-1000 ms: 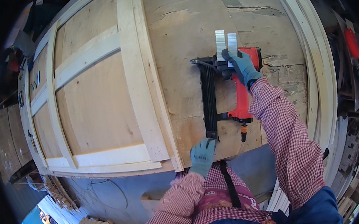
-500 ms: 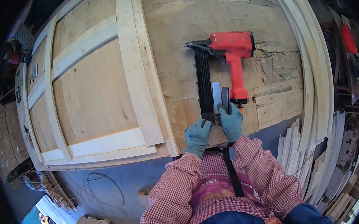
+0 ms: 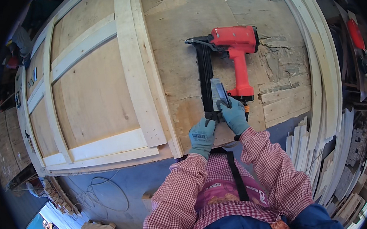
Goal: The person assembles wooden frames by positioning planks on a workbench and fastening them with a pneumatic nail gun. They repeatedly align pieces, drive nails, and stack completed frames on the floor.
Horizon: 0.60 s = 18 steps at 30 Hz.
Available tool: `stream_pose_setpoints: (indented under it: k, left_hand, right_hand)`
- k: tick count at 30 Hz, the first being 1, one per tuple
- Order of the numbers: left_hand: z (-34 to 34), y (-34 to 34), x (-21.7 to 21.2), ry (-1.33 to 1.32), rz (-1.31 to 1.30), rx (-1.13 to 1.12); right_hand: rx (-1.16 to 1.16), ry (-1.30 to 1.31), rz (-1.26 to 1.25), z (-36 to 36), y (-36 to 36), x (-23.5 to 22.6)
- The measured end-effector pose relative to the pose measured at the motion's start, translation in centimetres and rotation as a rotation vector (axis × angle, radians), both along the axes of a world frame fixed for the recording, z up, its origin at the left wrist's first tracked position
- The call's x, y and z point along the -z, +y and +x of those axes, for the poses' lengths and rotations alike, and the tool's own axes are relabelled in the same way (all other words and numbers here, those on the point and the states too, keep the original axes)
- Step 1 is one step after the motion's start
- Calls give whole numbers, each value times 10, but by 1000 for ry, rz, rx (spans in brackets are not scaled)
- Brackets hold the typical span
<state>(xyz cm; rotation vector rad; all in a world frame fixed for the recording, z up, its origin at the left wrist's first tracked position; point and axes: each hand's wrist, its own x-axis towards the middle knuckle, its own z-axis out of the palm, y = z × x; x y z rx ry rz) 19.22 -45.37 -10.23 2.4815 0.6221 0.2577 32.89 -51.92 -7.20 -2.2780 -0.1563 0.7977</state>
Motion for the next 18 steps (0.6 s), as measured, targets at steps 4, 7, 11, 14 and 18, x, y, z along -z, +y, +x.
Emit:
stream_pose_setpoints:
  k: [4,7,11,14,18]
  left_hand:
    - [2,0,-6,8,29,-2]
    - [3,-1,-8,16,20,-12]
    - [1,-1,-7,18,9,-19]
    - [2,-1,-6,6,-12,-24]
    - [-2,0,-6,11,-17,-39]
  right_hand:
    - [-409,-210,-366,20,26,-17]
    - [-483,-257,-423,27,46,-35]
    - [204,28,508,19,17,-10]
    - [62,-426,275,-4,-9,23]
    - [231,409,28,-14,-1,-47]
